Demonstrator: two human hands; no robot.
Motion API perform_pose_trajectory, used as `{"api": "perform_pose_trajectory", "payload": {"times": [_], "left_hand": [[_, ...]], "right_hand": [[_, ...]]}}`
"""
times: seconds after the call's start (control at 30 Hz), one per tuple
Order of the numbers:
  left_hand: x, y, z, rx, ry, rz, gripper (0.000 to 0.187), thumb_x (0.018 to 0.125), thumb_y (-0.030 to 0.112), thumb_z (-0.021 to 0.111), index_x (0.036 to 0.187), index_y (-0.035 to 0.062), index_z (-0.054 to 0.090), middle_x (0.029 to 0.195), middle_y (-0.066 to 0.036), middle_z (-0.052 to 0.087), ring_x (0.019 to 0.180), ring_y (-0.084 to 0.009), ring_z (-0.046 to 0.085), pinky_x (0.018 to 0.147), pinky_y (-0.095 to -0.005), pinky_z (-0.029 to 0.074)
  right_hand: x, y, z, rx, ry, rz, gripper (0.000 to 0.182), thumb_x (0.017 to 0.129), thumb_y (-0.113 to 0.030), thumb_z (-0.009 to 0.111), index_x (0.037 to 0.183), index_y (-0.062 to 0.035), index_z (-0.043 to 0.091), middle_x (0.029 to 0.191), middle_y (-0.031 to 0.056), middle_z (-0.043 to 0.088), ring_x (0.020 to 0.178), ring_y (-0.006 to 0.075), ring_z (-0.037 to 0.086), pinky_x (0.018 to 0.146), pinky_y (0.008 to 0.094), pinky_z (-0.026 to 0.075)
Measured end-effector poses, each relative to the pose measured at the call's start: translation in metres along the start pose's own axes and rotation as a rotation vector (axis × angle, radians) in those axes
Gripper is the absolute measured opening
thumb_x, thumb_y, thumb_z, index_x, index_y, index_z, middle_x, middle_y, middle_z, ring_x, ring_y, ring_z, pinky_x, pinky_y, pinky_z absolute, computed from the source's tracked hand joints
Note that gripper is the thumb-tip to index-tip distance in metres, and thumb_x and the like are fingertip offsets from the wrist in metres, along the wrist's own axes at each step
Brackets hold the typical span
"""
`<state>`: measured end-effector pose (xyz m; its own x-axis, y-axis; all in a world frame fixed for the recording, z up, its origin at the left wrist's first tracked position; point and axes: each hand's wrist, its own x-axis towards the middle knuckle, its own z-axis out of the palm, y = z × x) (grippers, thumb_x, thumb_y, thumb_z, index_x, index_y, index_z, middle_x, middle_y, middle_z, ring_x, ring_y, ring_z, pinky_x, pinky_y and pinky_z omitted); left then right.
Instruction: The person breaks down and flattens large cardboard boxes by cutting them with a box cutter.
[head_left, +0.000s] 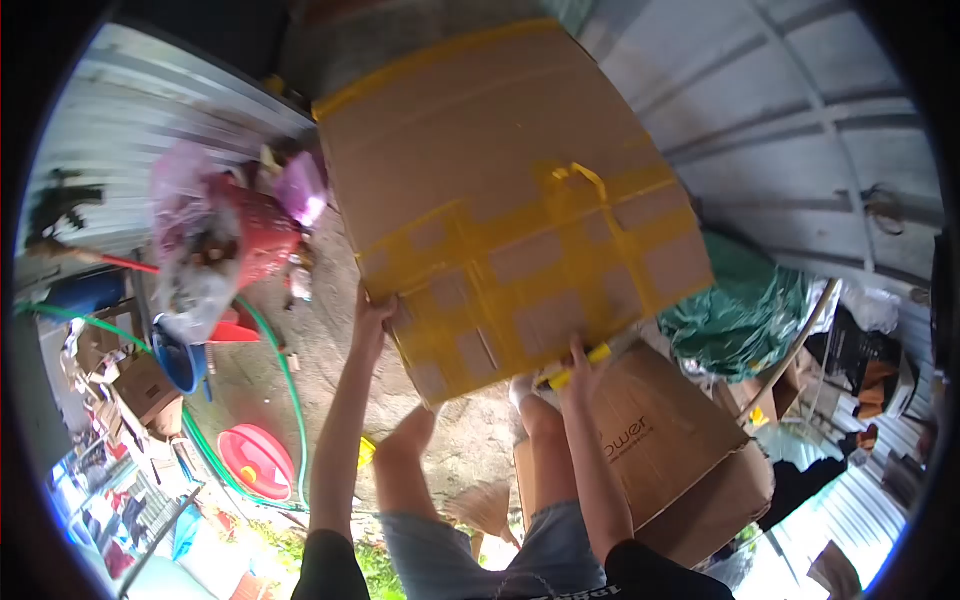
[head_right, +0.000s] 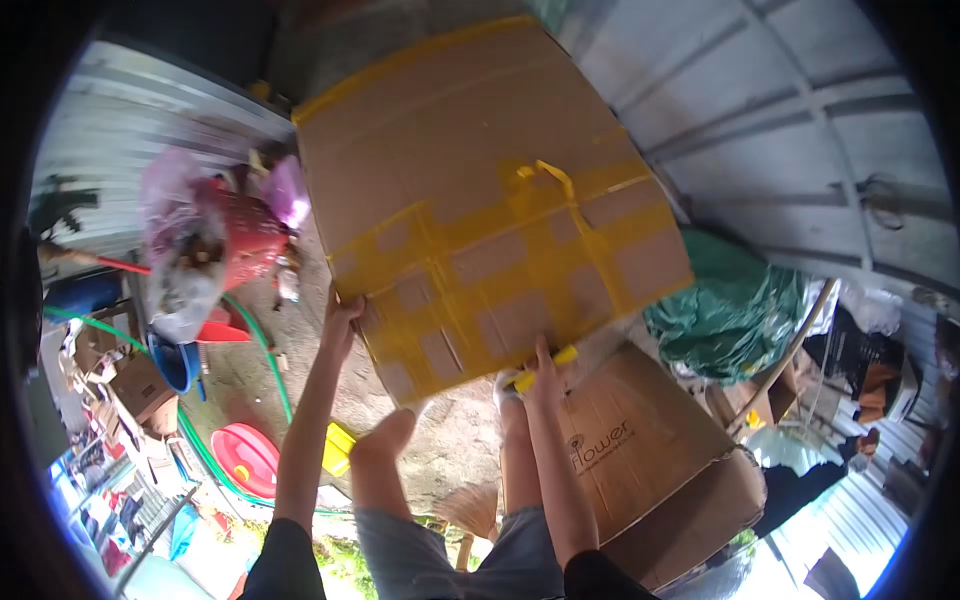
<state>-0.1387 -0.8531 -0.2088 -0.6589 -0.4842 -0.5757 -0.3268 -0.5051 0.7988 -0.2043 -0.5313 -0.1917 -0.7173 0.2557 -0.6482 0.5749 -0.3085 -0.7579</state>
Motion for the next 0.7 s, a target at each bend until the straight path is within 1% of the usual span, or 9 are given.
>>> {"api": "perform_pose_trajectory", "payload": {"times": [0.03, 0.1, 0.23, 0.3, 0.33, 0.4, 0.5, 0.57, 0.7], "left_hand": [[0.025, -0.037, -0.006, 0.133, 0.062, -0.077, 0.068, 0.074, -0.002, 0.055, 0.133, 0.0152, 0.024, 0.108, -0.007, 0.052, 0.092, -0.0153, 0.053, 0.076, -0.0281, 0.046], [0.058, -0.085, -0.013, 0.542, 0.072, -0.133, 0.077, 0.073, 0.005, 0.061, 0.135, 0.0105, 0.017, 0.088, -0.008, 0.062, 0.072, -0.0136, 0.058, 0.058, -0.0282, 0.046], [0.119, -0.172, -0.036, 0.823, 0.089, -0.136, 0.079, 0.072, 0.011, 0.065, 0.136, 0.0105, 0.017, 0.083, -0.010, 0.063, 0.065, -0.0155, 0.059, 0.054, -0.0299, 0.046], [0.140, -0.206, -0.055, 0.901, 0.139, 0.096, 0.077, 0.072, 0.012, 0.065, 0.134, 0.0090, 0.020, 0.085, -0.012, 0.062, 0.070, -0.0183, 0.060, 0.059, -0.0307, 0.046], [0.146, -0.207, -0.056, 0.990, 0.165, 0.189, 0.078, 0.071, 0.012, 0.066, 0.134, 0.0090, 0.021, 0.087, -0.012, 0.062, 0.076, -0.0212, 0.060, 0.064, -0.0320, 0.046], [0.141, -0.196, -0.044, 0.956, 0.141, 0.157, 0.077, 0.071, 0.012, 0.066, 0.134, 0.0094, 0.021, 0.088, -0.012, 0.062, 0.078, -0.0218, 0.060, 0.066, -0.0328, 0.046], [0.141, -0.198, -0.055, 1.013, 0.137, 0.105, 0.077, 0.071, 0.013, 0.066, 0.134, 0.0113, 0.022, 0.093, -0.012, 0.061, 0.080, -0.0240, 0.059, 0.069, -0.0350, 0.045], [0.133, -0.191, -0.040, 1.110, 0.154, 0.196, 0.077, 0.070, 0.013, 0.066, 0.134, 0.0127, 0.022, 0.091, -0.012, 0.061, 0.080, -0.0250, 0.059, 0.070, -0.0353, 0.045], [0.120, -0.178, -0.034, 0.979, 0.118, 0.000, 0.077, 0.070, 0.011, 0.066, 0.134, 0.0125, 0.023, 0.087, -0.012, 0.062, 0.081, -0.0240, 0.059, 0.071, -0.0346, 0.045]], "right_hand": [[0.033, 0.036, -0.006, -0.016, 0.055, 0.000, 0.027, 0.076, -0.005, 0.062, 0.096, -0.0096, 0.044, 0.066, -0.0031, 0.042, 0.048, 0.0062, 0.036, 0.043, 0.0223, 0.032], [0.088, 0.085, -0.021, 0.018, -0.054, 0.112, 0.021, 0.077, -0.007, 0.061, 0.091, -0.0095, 0.046, 0.064, -0.0030, 0.042, 0.048, 0.0069, 0.038, 0.045, 0.0223, 0.034], [0.154, 0.144, -0.044, -0.291, -0.075, 0.288, 0.016, 0.079, -0.011, 0.060, 0.089, -0.0077, 0.048, 0.068, 0.0004, 0.050, 0.054, 0.0105, 0.049, 0.052, 0.0236, 0.044], [0.161, 0.158, -0.051, -0.422, -0.062, 0.349, 0.016, 0.079, -0.012, 0.059, 0.090, -0.0070, 0.049, 0.071, 0.0020, 0.053, 0.058, 0.0123, 0.054, 0.056, 0.0247, 0.047], [0.163, 0.164, -0.053, -0.351, -0.098, 0.382, 0.016, 0.079, -0.012, 0.059, 0.090, -0.0063, 0.049, 0.074, 0.0034, 0.055, 0.063, 0.0140, 0.057, 0.058, 0.0261, 0.049], [0.165, 0.170, -0.055, -0.266, -0.140, 0.412, 0.016, 0.080, -0.013, 0.058, 0.090, -0.0045, 0.050, 0.078, 0.0054, 0.058, 0.072, 0.0168, 0.061, 0.061, 0.0270, 0.049], [0.172, 0.178, -0.058, -0.281, -0.082, 0.430, 0.014, 0.080, -0.012, 0.057, 0.090, -0.0048, 0.051, 0.079, 0.0054, 0.059, 0.072, 0.0164, 0.060, 0.061, 0.0266, 0.048], [0.168, 0.175, -0.053, -0.327, -0.053, 0.447, 0.012, 0.081, -0.012, 0.056, 0.090, -0.0056, 0.051, 0.079, 0.0048, 0.059, 0.072, 0.0150, 0.060, 0.061, 0.0255, 0.046], [0.156, 0.172, -0.061, -0.416, -0.019, 0.350, 0.013, 0.081, -0.010, 0.056, 0.091, -0.0072, 0.049, 0.077, 0.0041, 0.057, 0.064, 0.0124, 0.057, 0.057, 0.0243, 0.044]]}}
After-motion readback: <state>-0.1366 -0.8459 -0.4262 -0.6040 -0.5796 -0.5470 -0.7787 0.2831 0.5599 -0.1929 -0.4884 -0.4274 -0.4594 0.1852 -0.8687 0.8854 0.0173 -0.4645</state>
